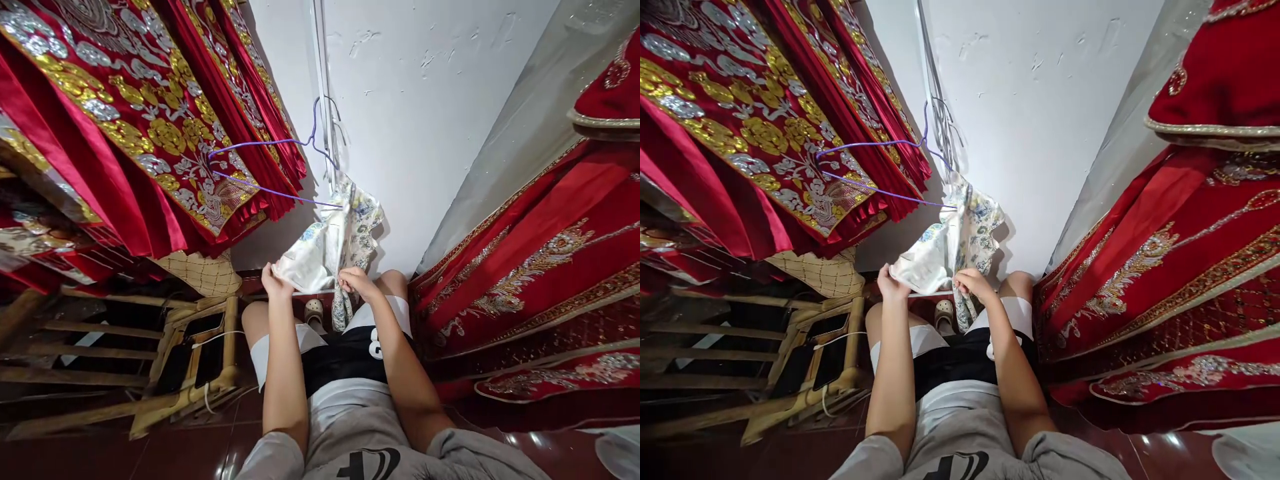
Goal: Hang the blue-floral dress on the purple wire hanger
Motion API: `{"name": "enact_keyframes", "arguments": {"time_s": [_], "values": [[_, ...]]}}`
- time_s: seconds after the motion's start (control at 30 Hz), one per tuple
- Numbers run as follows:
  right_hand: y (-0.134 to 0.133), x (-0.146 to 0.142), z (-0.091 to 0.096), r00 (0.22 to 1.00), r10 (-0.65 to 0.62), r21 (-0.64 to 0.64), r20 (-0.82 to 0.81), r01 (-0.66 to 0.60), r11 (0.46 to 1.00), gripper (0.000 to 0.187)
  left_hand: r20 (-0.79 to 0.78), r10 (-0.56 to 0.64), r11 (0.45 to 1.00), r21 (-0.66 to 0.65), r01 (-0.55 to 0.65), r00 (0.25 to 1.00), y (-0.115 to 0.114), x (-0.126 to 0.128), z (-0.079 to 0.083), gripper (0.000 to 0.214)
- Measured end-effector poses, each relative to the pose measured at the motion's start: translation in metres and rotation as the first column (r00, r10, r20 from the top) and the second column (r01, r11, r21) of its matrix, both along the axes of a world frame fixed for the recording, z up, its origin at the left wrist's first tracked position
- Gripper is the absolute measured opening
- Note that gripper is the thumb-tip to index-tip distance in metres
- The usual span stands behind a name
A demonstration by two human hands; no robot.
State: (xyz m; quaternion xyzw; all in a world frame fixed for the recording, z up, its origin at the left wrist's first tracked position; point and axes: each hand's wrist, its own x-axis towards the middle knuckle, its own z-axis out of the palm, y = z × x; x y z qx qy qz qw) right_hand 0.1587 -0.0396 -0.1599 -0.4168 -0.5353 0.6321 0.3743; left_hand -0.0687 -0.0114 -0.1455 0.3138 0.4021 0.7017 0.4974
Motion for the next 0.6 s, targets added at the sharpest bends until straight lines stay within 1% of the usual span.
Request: {"name": "enact_keyframes", "arguments": {"time_s": [0.03,0.1,0.13,0.17,0.2,0.23,0.27,0.3,0.33,0.37,0.4,0.43,0.47,0.5,0.53,0.57,0.6], "values": [[0.0,0.008,-0.004,0.993,0.086,-0.032,0.078,-0.083,0.996,0.022,0.064,-0.027,0.998,-0.049,0.031,0.998,-0.006,0.008,-0.004,0.045],[0.001,0.022,-0.012,0.938,0.244,-0.115,0.246,-0.221,0.968,0.02,0.136,-0.086,0.99,-0.099,0.1,0.987,-0.016,0.023,-0.002,0.054],[0.001,0.027,-0.017,0.906,0.285,-0.153,0.314,-0.248,0.957,0.02,0.134,-0.108,0.988,-0.095,0.121,0.985,-0.02,0.029,0.002,0.057],[0.002,0.031,-0.022,0.889,0.281,-0.167,0.362,-0.235,0.958,0.019,0.12,-0.126,0.987,-0.083,0.136,0.985,-0.023,0.035,0.008,0.058],[0.002,0.033,-0.026,0.891,0.226,-0.148,0.393,-0.182,0.972,0.019,0.104,-0.145,0.986,-0.068,0.152,0.984,-0.027,0.04,0.014,0.057],[0.003,0.033,-0.029,0.903,0.123,-0.099,0.411,-0.09,0.991,0.019,0.09,-0.176,0.982,-0.054,0.181,0.98,-0.03,0.046,0.021,0.055],[0.004,0.033,-0.03,0.912,-0.016,-0.024,0.41,0.028,0.999,0.018,0.077,-0.221,0.973,-0.041,0.225,0.972,-0.034,0.051,0.027,0.052],[0.004,0.031,-0.029,0.906,-0.164,0.071,0.391,0.148,0.986,0.02,0.07,-0.274,0.96,-0.028,0.277,0.959,-0.039,0.056,0.033,0.05],[0.005,0.029,-0.027,0.887,-0.295,0.173,0.357,0.247,0.953,0.028,0.071,-0.329,0.944,-0.016,0.331,0.942,-0.043,0.061,0.038,0.048],[0.007,0.025,-0.023,0.867,-0.384,0.269,0.317,0.306,0.913,0.042,0.079,-0.378,0.925,-0.006,0.379,0.923,-0.047,0.066,0.043,0.048],[0.008,0.022,-0.018,0.865,-0.419,0.352,0.276,0.315,0.881,0.058,0.09,-0.416,0.909,-0.001,0.417,0.905,-0.05,0.069,0.047,0.047],[0.01,0.018,-0.014,0.888,-0.396,0.414,0.234,0.277,0.867,0.07,0.098,-0.44,0.897,0.003,0.442,0.893,-0.053,0.072,0.051,0.046],[0.011,0.014,-0.01,0.929,-0.31,0.446,0.201,0.195,0.874,0.073,0.1,-0.454,0.89,0.006,0.456,0.885,-0.055,0.074,0.055,0.045],[0.013,0.009,-0.008,0.968,-0.169,0.441,0.183,0.073,0.895,0.068,0.096,-0.46,0.887,0.009,0.461,0.883,-0.057,0.075,0.058,0.043],[0.015,0.005,-0.006,0.985,-0.001,0.403,0.171,-0.069,0.912,0.056,0.087,-0.458,0.889,0.014,0.458,0.885,-0.057,0.074,0.062,0.042],[0.016,0.001,-0.007,0.974,0.161,0.349,0.158,-0.207,0.914,0.044,0.076,-0.45,0.893,0.019,0.45,0.89,-0.057,0.071,0.067,0.04],[0.017,-0.002,-0.008,0.948,0.284,0.293,0.143,-0.315,0.903,0.034,0.064,-0.435,0.9,0.028,0.434,0.898,-0.056,0.068,0.071,0.038]]}}
